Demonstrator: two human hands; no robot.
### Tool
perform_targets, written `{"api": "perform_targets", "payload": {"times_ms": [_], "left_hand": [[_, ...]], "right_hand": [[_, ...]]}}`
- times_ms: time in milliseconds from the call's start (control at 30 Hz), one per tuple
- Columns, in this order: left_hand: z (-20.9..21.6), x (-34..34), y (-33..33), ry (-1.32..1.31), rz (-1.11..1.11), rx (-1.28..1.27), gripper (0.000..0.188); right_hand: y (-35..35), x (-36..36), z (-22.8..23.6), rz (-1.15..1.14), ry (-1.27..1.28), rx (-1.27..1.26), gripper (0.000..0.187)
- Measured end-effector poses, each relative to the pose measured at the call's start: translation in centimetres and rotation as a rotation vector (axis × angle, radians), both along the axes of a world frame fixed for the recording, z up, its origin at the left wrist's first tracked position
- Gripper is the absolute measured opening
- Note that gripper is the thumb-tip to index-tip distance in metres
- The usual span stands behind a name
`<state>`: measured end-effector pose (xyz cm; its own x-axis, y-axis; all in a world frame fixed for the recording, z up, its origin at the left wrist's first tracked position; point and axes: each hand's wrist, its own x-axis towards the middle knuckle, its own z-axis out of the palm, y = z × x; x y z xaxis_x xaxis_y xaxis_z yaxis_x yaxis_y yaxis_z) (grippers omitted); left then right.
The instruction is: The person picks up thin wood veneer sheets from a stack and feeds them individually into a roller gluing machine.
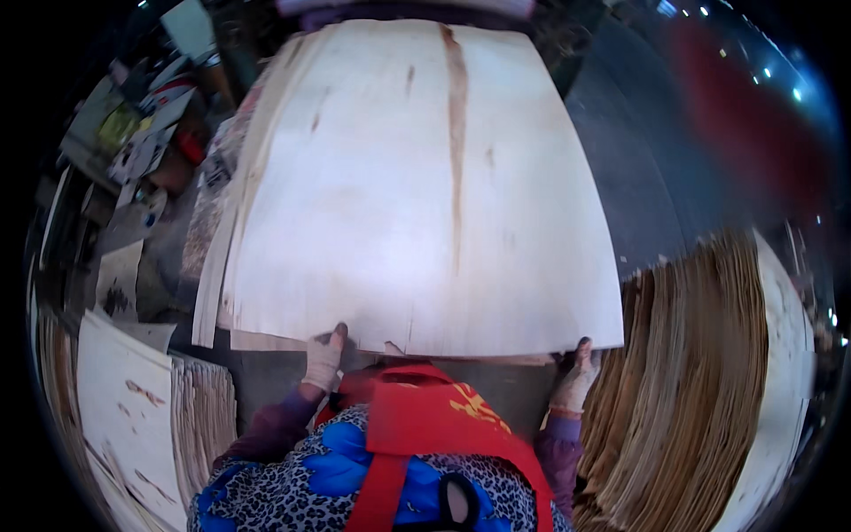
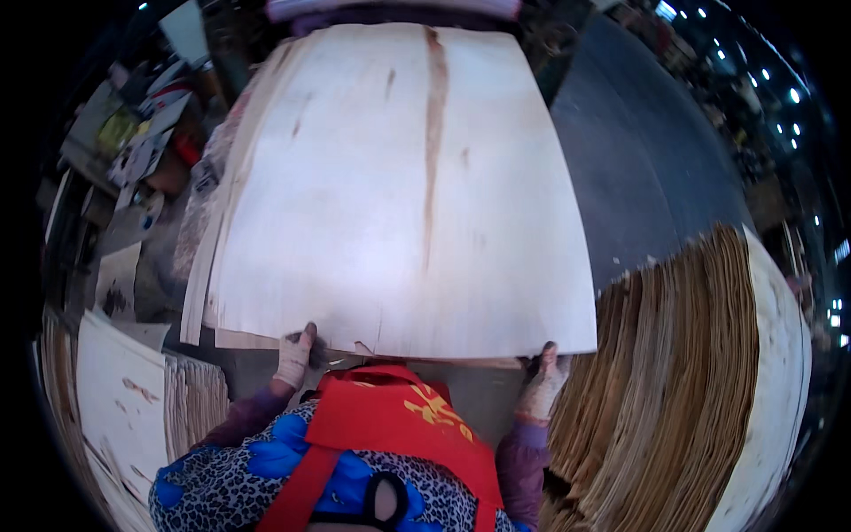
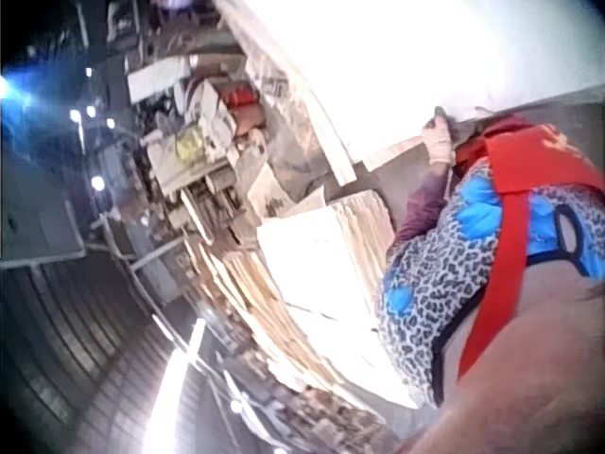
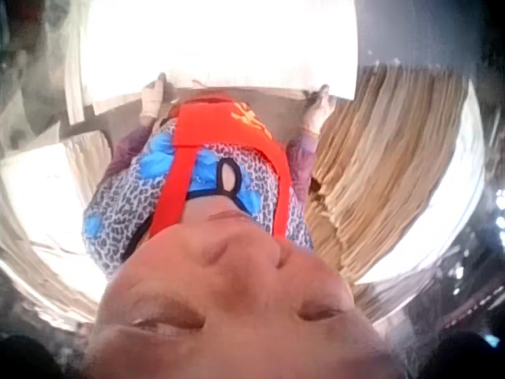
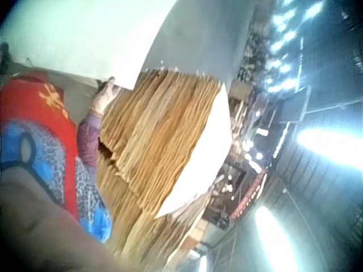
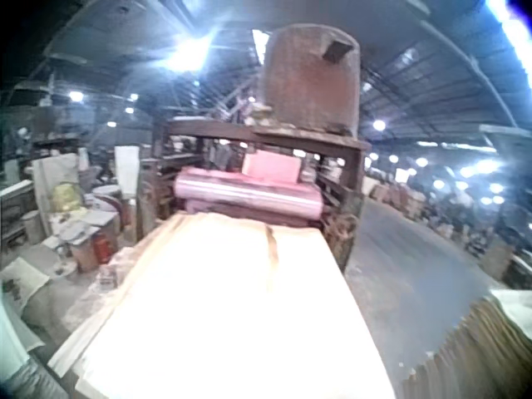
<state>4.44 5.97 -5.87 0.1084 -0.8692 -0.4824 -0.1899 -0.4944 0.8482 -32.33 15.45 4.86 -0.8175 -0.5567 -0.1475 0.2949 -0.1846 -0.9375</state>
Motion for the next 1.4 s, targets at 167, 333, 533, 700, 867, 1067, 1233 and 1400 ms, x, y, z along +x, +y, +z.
{"api": "perform_targets", "payload": {"times_ms": [167,333,533,700,867,1067,1233,1400], "left_hand": [[-1.1,4.4,2.6,0.28,0.341,0.386,0.063],[5.9,2.5,0.0,0.778,0.527,-0.018,0.058],[4.2,5.4,-0.7,0.209,0.691,-0.235,0.034],[1.4,4.8,0.6,0.17,0.799,-0.453,0.03],[2.6,6.2,-7.7,0.179,0.795,-0.262,0.028],[2.1,7.5,-16.4,0.152,0.791,-0.302,0.028],[2.9,8.3,-24.3,0.084,0.783,-0.289,0.029],[2.0,6.8,-32.2,0.135,0.787,-0.272,0.028]], "right_hand": [[-2.2,1.5,4.3,0.067,0.03,-0.008,0.039],[-2.0,-0.3,3.9,0.299,-0.211,-0.294,0.045],[-1.3,-2.3,-4.3,0.238,-0.05,0.093,0.044],[0.0,-2.2,-9.9,0.236,0.081,0.226,0.047],[-8.6,0.0,-5.2,0.186,0.005,0.226,0.047],[-16.6,0.1,-5.8,0.185,0.095,0.266,0.042],[-22.8,-0.4,-11.1,0.336,0.454,0.244,0.043],[-31.8,-2.6,-12.4,0.318,0.413,0.248,0.036]]}}
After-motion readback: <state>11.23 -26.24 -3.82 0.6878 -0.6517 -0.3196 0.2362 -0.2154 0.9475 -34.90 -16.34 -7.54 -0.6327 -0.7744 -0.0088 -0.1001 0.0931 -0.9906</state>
